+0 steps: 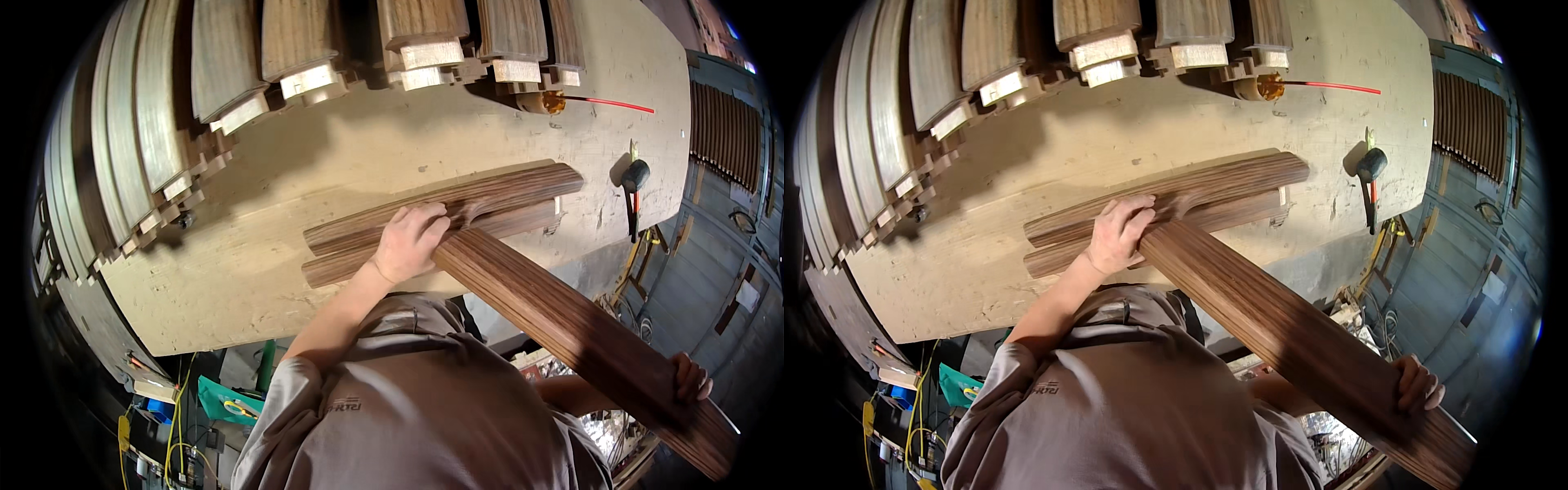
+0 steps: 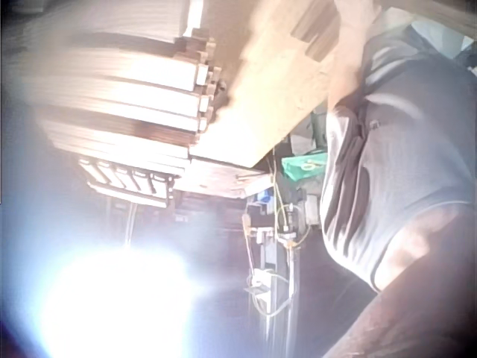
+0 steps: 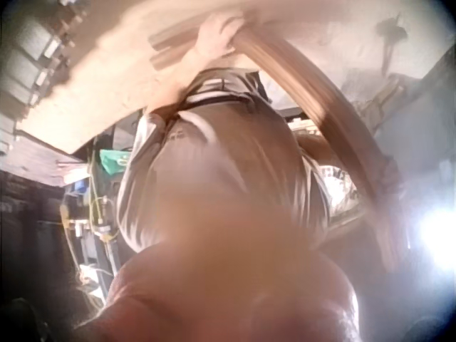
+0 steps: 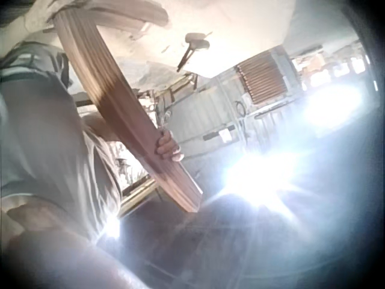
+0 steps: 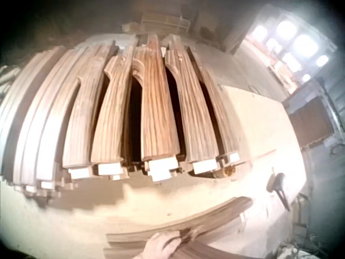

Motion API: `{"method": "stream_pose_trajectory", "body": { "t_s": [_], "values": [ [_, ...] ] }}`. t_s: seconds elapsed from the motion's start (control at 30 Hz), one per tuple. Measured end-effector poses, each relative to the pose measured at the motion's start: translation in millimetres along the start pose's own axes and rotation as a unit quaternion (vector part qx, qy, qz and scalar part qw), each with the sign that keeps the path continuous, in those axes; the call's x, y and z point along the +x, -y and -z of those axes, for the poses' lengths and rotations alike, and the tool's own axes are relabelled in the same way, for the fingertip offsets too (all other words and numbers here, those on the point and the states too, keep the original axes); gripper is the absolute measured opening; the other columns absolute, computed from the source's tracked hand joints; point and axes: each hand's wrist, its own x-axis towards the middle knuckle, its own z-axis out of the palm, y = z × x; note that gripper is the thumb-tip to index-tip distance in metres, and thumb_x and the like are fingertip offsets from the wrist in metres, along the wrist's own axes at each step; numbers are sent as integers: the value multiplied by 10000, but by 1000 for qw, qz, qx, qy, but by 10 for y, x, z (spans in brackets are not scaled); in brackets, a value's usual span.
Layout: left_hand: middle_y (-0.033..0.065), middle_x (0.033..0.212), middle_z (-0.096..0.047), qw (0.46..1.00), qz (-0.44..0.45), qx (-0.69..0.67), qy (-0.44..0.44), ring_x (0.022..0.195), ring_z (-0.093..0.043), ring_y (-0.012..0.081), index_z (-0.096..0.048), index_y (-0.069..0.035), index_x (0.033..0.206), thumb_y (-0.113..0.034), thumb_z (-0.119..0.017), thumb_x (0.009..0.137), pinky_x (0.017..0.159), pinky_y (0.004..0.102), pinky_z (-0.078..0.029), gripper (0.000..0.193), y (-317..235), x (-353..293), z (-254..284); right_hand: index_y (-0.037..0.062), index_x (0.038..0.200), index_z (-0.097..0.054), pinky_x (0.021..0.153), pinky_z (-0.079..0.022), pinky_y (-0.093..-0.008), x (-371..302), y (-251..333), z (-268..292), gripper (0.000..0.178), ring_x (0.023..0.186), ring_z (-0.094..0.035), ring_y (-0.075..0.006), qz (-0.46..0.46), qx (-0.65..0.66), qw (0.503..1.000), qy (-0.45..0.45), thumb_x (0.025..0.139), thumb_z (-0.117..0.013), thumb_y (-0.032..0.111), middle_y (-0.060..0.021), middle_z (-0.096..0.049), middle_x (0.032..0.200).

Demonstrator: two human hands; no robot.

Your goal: The person applies adhesive to wooden components with a brush and joins them together to assemble a furniture frame.

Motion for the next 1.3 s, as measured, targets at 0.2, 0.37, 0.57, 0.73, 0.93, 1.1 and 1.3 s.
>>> {"method": "stream_pose_trajectory", "body": {
  "t_s": [0.2,0.37,0.57,0.73,0.93,1.1,1.3],
  "values": [
    [182,1058,-614,999,-11,-1,48,872,-634,322,-464,11,1269,-99,-654,722,707,396,-518,589,95,99,191,89,793,-559,543,-405,-239,-224,-152,131,225,561,-593,-123,51,28,996,-63,965,-426,144,-12,-624,641],
    [136,974,-680,997,75,-19,-7,673,-631,266,-478,-2,1287,36,-654,634,599,370,-510,677,170,194,187,109,680,-558,470,-489,-216,-252,-261,149,305,498,-616,-131,165,124,978,-10,958,-441,156,-28,-640,583],
    [90,973,-690,997,80,-21,-4,611,-598,232,-504,-7,1272,28,-655,630,557,353,-483,661,121,148,182,99,710,-552,476,-475,-216,-289,-181,199,269,503,-612,-118,137,137,981,11,952,-445,147,-24,-639,590],
    [101,991,-669,999,15,-6,-33,777,-664,239,-566,-64,1225,-30,-667,666,661,331,-550,569,118,172,170,97,758,-547,492,-450,-208,-108,-218,290,244,514,-600,-116,122,102,987,22,960,-424,157,-13,-632,606],
    [100,1048,-623,999,-20,28,8,880,-666,268,-627,-254,1153,-134,-699,691,735,350,-577,482,157,137,193,102,763,-548,548,-454,-216,-62,-168,323,252,559,-604,-108,109,78,991,8,966,-417,170,-5,-632,637],
    [143,1113,-623,998,-50,35,11,913,-670,294,-587,-237,1123,-129,-670,752,702,347,-581,394,76,290,230,106,759,-543,547,-447,-212,32,-126,285,263,563,-608,-110,98,57,994,-3,973,-405,173,-11,-638,647],
    [162,1115,-641,994,-70,78,7,845,-681,282,-535,-145,1181,-89,-630,789,693,339,-575,407,73,310,102,98,743,-538,561,-435,-218,188,-141,-123,274,556,-591,-114,75,41,996,-12,977,-405,152,-13,-604,616]
  ]
}}
